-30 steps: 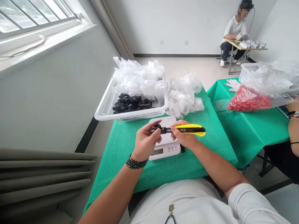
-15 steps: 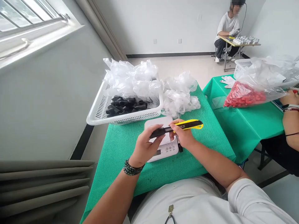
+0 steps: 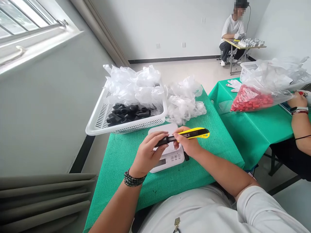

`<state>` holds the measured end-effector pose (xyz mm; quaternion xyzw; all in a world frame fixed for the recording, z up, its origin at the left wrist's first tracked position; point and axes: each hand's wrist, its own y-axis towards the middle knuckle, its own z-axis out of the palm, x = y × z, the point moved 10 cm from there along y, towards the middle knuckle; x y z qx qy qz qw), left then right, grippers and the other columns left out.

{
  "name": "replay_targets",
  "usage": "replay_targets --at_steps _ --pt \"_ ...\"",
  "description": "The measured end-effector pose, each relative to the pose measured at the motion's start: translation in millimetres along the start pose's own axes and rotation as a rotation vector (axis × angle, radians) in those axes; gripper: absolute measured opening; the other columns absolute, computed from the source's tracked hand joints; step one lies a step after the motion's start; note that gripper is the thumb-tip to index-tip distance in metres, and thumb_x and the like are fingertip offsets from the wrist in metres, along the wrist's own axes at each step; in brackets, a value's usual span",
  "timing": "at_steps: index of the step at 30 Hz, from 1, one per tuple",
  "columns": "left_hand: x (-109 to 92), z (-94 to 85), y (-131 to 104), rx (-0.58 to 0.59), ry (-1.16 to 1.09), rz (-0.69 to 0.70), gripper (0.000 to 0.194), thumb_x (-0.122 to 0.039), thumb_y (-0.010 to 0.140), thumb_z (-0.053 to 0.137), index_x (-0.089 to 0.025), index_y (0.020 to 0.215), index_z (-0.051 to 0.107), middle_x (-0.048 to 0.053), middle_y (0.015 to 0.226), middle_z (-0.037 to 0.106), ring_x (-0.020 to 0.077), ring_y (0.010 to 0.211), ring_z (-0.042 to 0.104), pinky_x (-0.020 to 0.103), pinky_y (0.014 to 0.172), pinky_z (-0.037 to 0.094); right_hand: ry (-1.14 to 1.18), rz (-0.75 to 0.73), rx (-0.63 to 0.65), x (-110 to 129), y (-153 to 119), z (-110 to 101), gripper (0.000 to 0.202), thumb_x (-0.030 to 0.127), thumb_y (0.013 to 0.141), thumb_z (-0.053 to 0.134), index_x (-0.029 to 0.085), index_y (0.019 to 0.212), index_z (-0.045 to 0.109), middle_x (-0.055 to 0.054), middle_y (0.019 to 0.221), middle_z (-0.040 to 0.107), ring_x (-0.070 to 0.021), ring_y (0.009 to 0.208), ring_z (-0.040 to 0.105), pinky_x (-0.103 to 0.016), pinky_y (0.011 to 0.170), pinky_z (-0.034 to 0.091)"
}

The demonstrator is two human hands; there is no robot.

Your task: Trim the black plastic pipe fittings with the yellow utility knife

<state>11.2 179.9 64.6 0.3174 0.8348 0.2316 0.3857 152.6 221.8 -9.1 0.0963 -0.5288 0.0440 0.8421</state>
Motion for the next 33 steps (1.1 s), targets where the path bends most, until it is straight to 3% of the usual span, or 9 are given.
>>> replay_targets --at_steps 4,7,10,13,17,20,23,28,33 --pt "17 9.8 -1 0.133 -0.343 -0.234 0.026 -0.038 0.104 0.063 -0.018 0.117 0.073 0.011 0.106 0.08 0.0223 0.096 0.077 0.034 0.085 0.064 -0.086 -0.019 0.038 7 0 2 0.039 0.059 0.083 0.082 0.022 0.086 0.069 0.006 0.054 0.065 -0.0122 0.046 0.061 -0.024 0.048 0.05" --pt "32 24.4 -12 0.214 -0.623 -0.506 0.042 -0.056 0.101 0.064 -0.016 0.11 0.072 0.008 0.086 0.078 0.0188 0.071 0.076 0.031 0.069 0.063 -0.164 -0.032 0.07 15 -2 5 0.037 0.057 0.084 0.08 0.022 0.084 0.069 0.004 0.056 0.067 -0.0126 0.047 0.062 -0.024 0.049 0.05" --pt "32 47.5 -26 0.328 -0.957 -0.731 0.062 -0.076 0.095 0.061 -0.015 0.103 0.067 0.005 0.074 0.075 0.0119 0.044 0.061 0.024 0.045 0.052 -0.193 -0.063 0.091 22 -5 9 0.034 0.055 0.086 0.079 0.022 0.084 0.07 0.004 0.057 0.068 -0.0121 0.046 0.061 -0.024 0.048 0.049" --pt "23 60.3 -30 0.379 -1.183 -0.813 0.069 -0.083 0.092 0.059 -0.017 0.11 0.061 0.002 0.067 0.071 0.0078 0.034 0.048 0.019 0.035 0.039 -0.183 -0.069 0.071 22 -5 7 0.032 0.053 0.085 0.079 0.022 0.082 0.069 0.004 0.055 0.068 -0.0118 0.045 0.061 -0.024 0.048 0.048" --pt "21 60.2 -28 0.358 -1.192 -0.77 0.067 -0.08 0.09 0.065 -0.023 0.122 0.05 -0.002 0.07 0.068 0.0092 0.042 0.053 0.018 0.039 0.041 -0.07 -0.022 0.011 12 -1 2 0.029 0.048 0.082 0.081 0.022 0.079 0.068 0.005 0.051 0.065 -0.011 0.043 0.06 -0.022 0.048 0.049" --pt "27 54.2 -26 0.34 -0.921 -0.661 0.063 -0.063 0.088 0.079 -0.025 0.125 0.045 -0.003 0.08 0.069 0.0111 0.056 0.062 0.023 0.053 0.054 0.05 0.069 -0.039 0 2 -1 0.029 0.046 0.078 0.083 0.022 0.076 0.067 0.006 0.05 0.062 -0.0104 0.042 0.057 -0.021 0.043 0.047" --pt "29 35.1 -14 0.199 -0.473 -0.429 0.05 -0.041 0.086 0.085 -0.024 0.119 0.053 0.002 0.097 0.071 0.016 0.076 0.07 0.03 0.069 0.062 0.097 0.121 -0.072 -4 3 -2 0.03 0.044 0.075 0.085 0.021 0.075 0.066 0.006 0.053 0.06 -0.0097 0.043 0.056 -0.02 0.041 0.048" --pt "0 10.0 -6 -0.053 0.009 -0.017 0.03 -0.025 0.098 0.071 -0.023 0.128 0.067 0.011 0.117 0.075 0.0236 0.106 0.075 0.037 0.092 0.065 0.096 0.104 -0.093 1 5 -4 0.032 0.045 0.074 0.087 0.021 0.077 0.065 0.006 0.059 0.062 -0.0091 0.045 0.057 -0.02 0.04 0.048" --pt "2 2.8 -7 -0.108 -0.049 -0.046 0.026 -0.03 0.097 0.074 -0.022 0.121 0.074 0.01 0.108 0.08 0.0223 0.096 0.079 0.032 0.085 0.066 0.075 0.114 -0.082 -3 5 -5 0.038 0.052 0.074 0.089 0.022 0.078 0.065 0.007 0.053 0.059 -0.0105 0.045 0.056 -0.022 0.042 0.049"
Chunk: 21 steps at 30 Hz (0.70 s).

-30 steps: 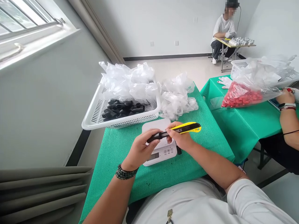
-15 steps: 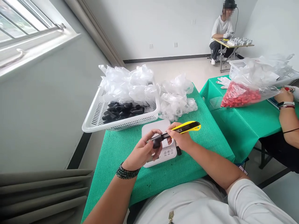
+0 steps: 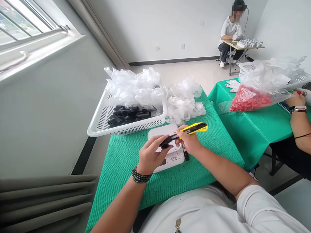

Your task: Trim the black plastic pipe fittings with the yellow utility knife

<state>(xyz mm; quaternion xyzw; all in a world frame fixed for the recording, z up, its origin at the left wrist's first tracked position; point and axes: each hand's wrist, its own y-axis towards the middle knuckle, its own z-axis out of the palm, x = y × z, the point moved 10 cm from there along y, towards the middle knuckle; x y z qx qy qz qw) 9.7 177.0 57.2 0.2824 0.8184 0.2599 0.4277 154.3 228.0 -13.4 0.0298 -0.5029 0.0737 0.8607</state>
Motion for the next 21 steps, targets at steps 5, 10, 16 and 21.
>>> replay_targets --at_steps 5,10,16,21 --pt "46 13.8 -11 0.019 -0.48 -0.534 0.044 -0.057 0.095 0.072 -0.016 0.112 0.075 0.002 0.069 0.073 0.0117 0.047 0.062 0.023 0.049 0.052 -0.096 -0.035 0.07 -2 -1 4 0.044 0.061 0.078 0.085 0.023 0.084 0.065 0.007 0.053 0.064 -0.0115 0.045 0.059 -0.024 0.045 0.051" --pt "59 40.9 -24 0.054 -0.917 -0.9 0.082 -0.077 0.084 0.074 -0.011 0.133 0.064 -0.001 0.062 0.068 0.0026 0.032 0.034 0.018 0.036 0.025 -0.187 -0.072 0.081 2 -1 5 0.044 0.064 0.08 0.082 0.023 0.085 0.066 0.007 0.054 0.065 -0.0116 0.045 0.058 -0.026 0.048 0.052" --pt "52 37.4 -17 0.154 -0.756 -0.778 0.079 -0.067 0.098 0.062 -0.017 0.156 0.043 -0.005 0.067 0.062 0.0053 0.04 0.041 0.017 0.041 0.034 -0.116 -0.112 -0.017 5 1 -2 0.032 0.05 0.079 0.085 0.022 0.078 0.071 -0.001 0.081 0.077 -0.0137 0.067 0.07 -0.026 0.059 0.06" --pt "50 26.4 -15 0.103 -0.41 -0.504 0.061 -0.037 0.091 0.077 -0.022 0.14 0.044 0.002 0.097 0.068 0.0137 0.072 0.068 0.027 0.064 0.058 0.014 0.0 -0.039 -7 3 -4 0.034 0.052 0.076 0.088 0.024 0.08 0.07 -0.003 0.088 0.081 -0.0222 0.086 0.077 -0.037 0.077 0.068"
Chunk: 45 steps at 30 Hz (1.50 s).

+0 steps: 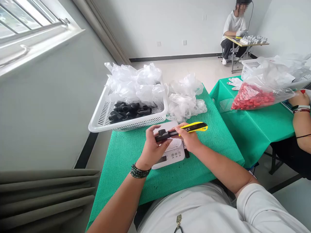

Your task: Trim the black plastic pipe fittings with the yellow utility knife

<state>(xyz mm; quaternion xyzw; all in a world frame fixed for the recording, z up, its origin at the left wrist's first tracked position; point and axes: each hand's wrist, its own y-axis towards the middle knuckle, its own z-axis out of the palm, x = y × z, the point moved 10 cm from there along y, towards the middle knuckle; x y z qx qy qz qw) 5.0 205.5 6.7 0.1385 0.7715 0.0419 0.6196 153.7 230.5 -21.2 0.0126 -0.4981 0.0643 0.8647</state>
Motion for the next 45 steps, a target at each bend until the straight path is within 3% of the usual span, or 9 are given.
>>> replay_targets --at_steps 4,10,14,21,27,34,38,42,45 --pt "-21 -7.4 -5 -0.101 0.36 0.269 0.031 -0.021 0.095 0.065 -0.022 0.124 0.056 0.006 0.103 0.069 0.0177 0.085 0.07 0.03 0.074 0.059 0.044 0.05 0.02 -4 0 2 0.041 0.057 0.068 0.093 0.025 0.079 0.07 0.0 0.077 0.078 -0.0229 0.078 0.076 -0.041 0.078 0.068" --pt "-50 -7.8 -9 -0.161 0.598 0.499 0.028 -0.022 0.101 0.064 -0.023 0.128 0.071 0.012 0.119 0.071 0.0228 0.105 0.073 0.036 0.089 0.064 0.037 0.082 0.034 -6 -4 4 0.046 0.061 0.067 0.094 0.025 0.082 0.069 0.001 0.083 0.079 -0.0221 0.083 0.077 -0.04 0.078 0.069" --pt "-59 -13.0 -22 -0.246 0.635 0.621 0.024 -0.025 0.101 0.068 -0.025 0.123 0.077 0.01 0.117 0.076 0.022 0.103 0.077 0.035 0.091 0.067 0.048 0.11 0.079 -2 -8 11 0.049 0.062 0.065 0.095 0.025 0.083 0.069 0.002 0.083 0.079 -0.0208 0.08 0.077 -0.038 0.073 0.069" --pt "-51 -15.8 -26 -0.204 0.613 0.549 0.027 -0.045 0.1 0.07 -0.025 0.113 0.08 0.011 0.115 0.082 0.026 0.102 0.082 0.037 0.088 0.071 -0.099 -0.023 0.143 16 -13 18 0.043 0.066 0.076 0.087 0.026 0.083 0.072 -0.002 0.085 0.08 -0.0217 0.084 0.076 -0.039 0.083 0.066" --pt "-54 -17.0 -17 -0.216 0.482 0.455 0.026 -0.045 0.096 0.076 -0.023 0.107 0.079 0.009 0.104 0.084 0.023 0.093 0.081 0.033 0.082 0.07 -0.086 -0.038 0.173 12 -8 17 0.042 0.063 0.078 0.086 0.024 0.083 0.072 -0.003 0.091 0.081 -0.0157 0.068 0.069 -0.03 0.061 0.061" --pt "-49 -18.4 -15 -0.233 0.43 0.433 0.028 -0.048 0.097 0.075 -0.022 0.108 0.077 0.009 0.106 0.084 0.0228 0.095 0.081 0.034 0.086 0.068 -0.013 -0.015 0.14 6 -6 17 0.039 0.06 0.077 0.087 0.024 0.084 0.073 -0.002 0.089 0.078 -0.0147 0.069 0.069 -0.027 0.058 0.061" --pt "-41 -11.3 -8 -0.14 0.499 0.414 0.031 -0.048 0.101 0.07 -0.022 0.116 0.074 0.01 0.109 0.083 0.0242 0.099 0.08 0.035 0.088 0.067 0.001 0.021 0.053 -2 -1 7 0.034 0.053 0.075 0.086 0.023 0.079 0.07 0.002 0.072 0.069 -0.0131 0.059 0.063 -0.025 0.051 0.054" --pt "-30 6.2 -3 0.048 0.664 0.394 0.034 -0.047 0.106 0.06 -0.02 0.121 0.072 0.012 0.11 0.081 0.0255 0.096 0.079 0.033 0.079 0.064 -0.014 0.076 -0.01 -6 0 1 0.025 0.041 0.071 0.082 0.023 0.074 0.066 0.009 0.051 0.049 -0.0065 0.042 0.038 -0.022 0.042 0.035" --pt "-34 8.7 -5 0.051 0.731 0.435 0.034 -0.045 0.109 0.053 -0.018 0.121 0.069 0.014 0.111 0.079 0.026 0.094 0.078 0.032 0.074 0.061 -0.071 0.09 -0.011 -3 -3 3 0.025 0.043 0.072 0.08 0.022 0.077 0.067 0.008 0.049 0.049 -0.007 0.042 0.04 -0.02 0.042 0.03"
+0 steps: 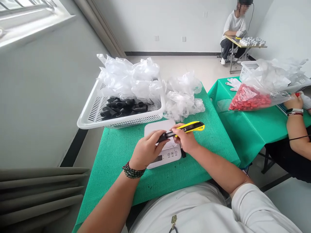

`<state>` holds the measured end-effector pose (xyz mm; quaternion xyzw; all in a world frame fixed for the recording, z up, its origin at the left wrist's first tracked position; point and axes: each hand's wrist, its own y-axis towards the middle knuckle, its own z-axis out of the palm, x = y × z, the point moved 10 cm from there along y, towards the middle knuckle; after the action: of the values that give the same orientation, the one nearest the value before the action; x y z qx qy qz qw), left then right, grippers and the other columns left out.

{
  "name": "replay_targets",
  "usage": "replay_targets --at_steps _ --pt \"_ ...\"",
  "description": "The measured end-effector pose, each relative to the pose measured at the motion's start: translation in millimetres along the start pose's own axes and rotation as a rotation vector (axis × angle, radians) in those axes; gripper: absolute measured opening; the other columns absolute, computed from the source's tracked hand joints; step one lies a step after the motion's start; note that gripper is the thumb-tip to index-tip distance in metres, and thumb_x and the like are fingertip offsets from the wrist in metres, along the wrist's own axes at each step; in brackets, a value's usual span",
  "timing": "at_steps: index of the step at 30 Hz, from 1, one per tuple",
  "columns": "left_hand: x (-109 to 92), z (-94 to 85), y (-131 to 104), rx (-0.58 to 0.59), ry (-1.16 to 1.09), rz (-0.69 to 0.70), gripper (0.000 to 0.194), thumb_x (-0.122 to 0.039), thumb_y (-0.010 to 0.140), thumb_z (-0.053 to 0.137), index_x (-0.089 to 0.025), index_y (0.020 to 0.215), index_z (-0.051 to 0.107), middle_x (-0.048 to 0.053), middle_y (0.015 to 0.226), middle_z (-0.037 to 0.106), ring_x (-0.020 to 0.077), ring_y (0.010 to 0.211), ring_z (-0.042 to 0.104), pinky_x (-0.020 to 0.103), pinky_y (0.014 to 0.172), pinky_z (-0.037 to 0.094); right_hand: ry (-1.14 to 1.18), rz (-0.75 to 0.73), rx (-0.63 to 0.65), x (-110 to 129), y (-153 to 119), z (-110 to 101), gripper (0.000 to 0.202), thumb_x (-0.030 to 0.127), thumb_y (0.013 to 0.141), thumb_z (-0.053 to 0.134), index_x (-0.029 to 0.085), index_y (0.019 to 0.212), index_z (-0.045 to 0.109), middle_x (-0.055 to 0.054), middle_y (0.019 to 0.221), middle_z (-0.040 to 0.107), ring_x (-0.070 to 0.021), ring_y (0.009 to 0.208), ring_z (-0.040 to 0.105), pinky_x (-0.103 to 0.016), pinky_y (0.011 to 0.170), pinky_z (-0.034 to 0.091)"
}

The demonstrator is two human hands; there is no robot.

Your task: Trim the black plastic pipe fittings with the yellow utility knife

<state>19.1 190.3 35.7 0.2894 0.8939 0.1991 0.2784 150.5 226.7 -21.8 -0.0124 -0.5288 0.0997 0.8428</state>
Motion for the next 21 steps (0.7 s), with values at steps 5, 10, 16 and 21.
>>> replay_targets --at_steps 5,10,16,21 --pt "-2 -5.0 1 0.047 -0.126 -0.088 0.031 -0.045 0.107 0.053 -0.018 0.113 0.069 0.012 0.099 0.078 0.0235 0.082 0.074 0.031 0.067 0.056 -0.107 -0.072 0.003 6 -1 -2 0.027 0.047 0.075 0.079 0.021 0.077 0.07 0.007 0.049 0.053 -0.0082 0.045 0.046 -0.02 0.044 0.033" --pt "8 23.6 -9 0.319 -0.755 -0.472 0.046 -0.063 0.099 0.061 -0.017 0.094 0.068 0.001 0.061 0.064 0.0134 0.05 0.056 0.025 0.05 0.045 -0.144 -0.075 0.08 6 -2 -2 0.028 0.047 0.078 0.081 0.021 0.076 0.072 0.004 0.057 0.06 -0.0089 0.047 0.049 -0.022 0.044 0.034" --pt "-9 53.4 -25 0.563 -1.428 -0.731 0.068 -0.082 0.081 0.073 -0.014 0.08 0.064 0.004 0.061 0.068 0.0024 0.033 0.031 0.021 0.036 0.034 -0.187 -0.098 0.176 17 -8 7 0.025 0.044 0.079 0.082 0.02 0.077 0.075 0.004 0.057 0.061 -0.0093 0.049 0.051 -0.022 0.046 0.035" --pt "-18 52.8 -29 0.661 -1.537 -0.702 0.065 -0.079 0.082 0.076 -0.015 0.077 0.064 -0.009 0.04 0.038 0.0049 0.031 0.028 0.019 0.035 0.033 -0.012 0.007 0.159 7 -7 12 0.028 0.042 0.07 0.086 0.019 0.07 0.07 0.005 0.053 0.055 -0.0066 0.045 0.044 -0.021 0.044 0.029"
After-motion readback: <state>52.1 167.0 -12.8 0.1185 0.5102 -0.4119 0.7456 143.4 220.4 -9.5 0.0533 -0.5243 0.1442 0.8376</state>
